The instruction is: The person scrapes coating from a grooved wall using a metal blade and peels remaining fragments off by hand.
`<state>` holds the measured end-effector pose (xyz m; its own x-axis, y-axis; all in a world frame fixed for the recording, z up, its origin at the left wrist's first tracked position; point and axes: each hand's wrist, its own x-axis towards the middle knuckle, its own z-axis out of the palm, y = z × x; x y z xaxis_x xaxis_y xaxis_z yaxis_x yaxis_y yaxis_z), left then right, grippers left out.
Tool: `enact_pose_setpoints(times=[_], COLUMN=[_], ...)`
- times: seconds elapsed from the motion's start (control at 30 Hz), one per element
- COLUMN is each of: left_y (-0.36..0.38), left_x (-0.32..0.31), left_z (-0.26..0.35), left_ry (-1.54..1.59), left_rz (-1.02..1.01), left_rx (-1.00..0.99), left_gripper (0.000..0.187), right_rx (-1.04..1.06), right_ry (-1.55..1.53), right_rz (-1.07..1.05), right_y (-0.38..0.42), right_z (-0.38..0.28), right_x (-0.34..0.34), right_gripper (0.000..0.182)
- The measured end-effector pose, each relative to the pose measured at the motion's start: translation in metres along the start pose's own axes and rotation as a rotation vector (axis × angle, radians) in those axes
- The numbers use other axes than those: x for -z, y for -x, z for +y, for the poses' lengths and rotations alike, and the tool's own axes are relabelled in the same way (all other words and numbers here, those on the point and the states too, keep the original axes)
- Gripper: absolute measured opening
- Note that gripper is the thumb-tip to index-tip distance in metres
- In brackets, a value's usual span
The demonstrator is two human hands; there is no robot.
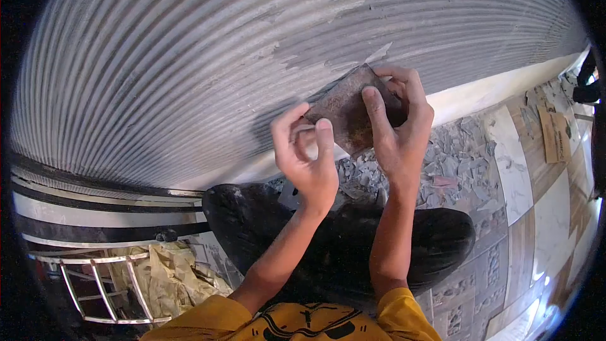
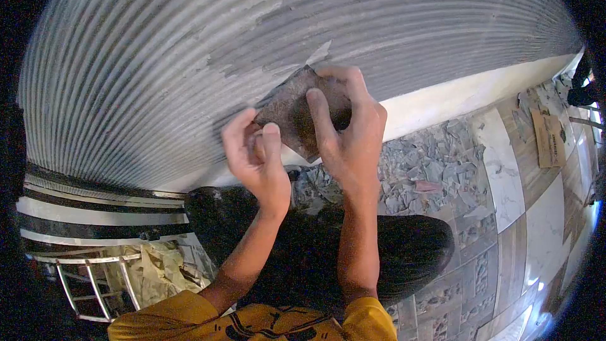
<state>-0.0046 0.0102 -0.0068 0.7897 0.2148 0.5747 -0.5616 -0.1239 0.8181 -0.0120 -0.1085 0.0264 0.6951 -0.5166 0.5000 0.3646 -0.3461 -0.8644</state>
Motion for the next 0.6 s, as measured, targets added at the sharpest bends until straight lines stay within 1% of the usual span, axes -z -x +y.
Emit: enact_pose_setpoints(times=[0.07, 0.13, 0.17, 0.2, 0.27, 0.3, 0.33, 0.43, 0.6], left_y=[-0.005, -0.012, -0.015, -0.020, -0.032, -0.035, -0.037, -0.038, -0.035], left_x=[0.008, 0.019, 0.021, 0.019, 0.013, 0.010, 0.006, -0.003, -0.007], left_z=[-0.002, 0.002, 0.005, 0.013, 0.027, 0.025, 0.026, 0.031, 0.030], left_ry=[0.035, -0.345, -0.354, -0.354, -0.574, -0.582, -0.583, -0.697, -0.752], left_rz=[-0.007, -0.051, -0.114, -0.115, -0.269, -0.327, -0.327, -0.368, -0.355], left_rx=[-0.043, -0.361, -0.389, -0.390, -0.503, -0.483, -0.486, -0.525, -0.522], left_gripper=[0.026, 0.025, 0.031, 0.031, 0.035, 0.039, 0.039, 0.047, 0.047], right_rx=[-0.011, -0.006, -0.007, -0.022, -0.038, -0.013, 0.012, -0.002, 0.002], right_ry=[-0.028, -0.034, -0.034, -0.047, -0.063, -0.082, -0.102, -0.102, -0.153], right_rz=[0.007, 0.011, 0.012, 0.006, 0.000, 0.017, 0.035, 0.034, 0.021], right_y=[0.000, 0.000, 0.000, -0.001, -0.002, -0.002, -0.002, -0.002, -0.002], right_z=[0.001, 0.004, 0.004, 0.005, 0.006, 0.009, 0.010, 0.009, 0.014], right_x=[-0.002, -0.002, -0.002, -0.002, -0.004, -0.006, -0.007, -0.007, -0.007], right_gripper=[0.019, 0.019, 0.019, 0.020, 0.020, 0.020, 0.021, 0.021, 0.021])
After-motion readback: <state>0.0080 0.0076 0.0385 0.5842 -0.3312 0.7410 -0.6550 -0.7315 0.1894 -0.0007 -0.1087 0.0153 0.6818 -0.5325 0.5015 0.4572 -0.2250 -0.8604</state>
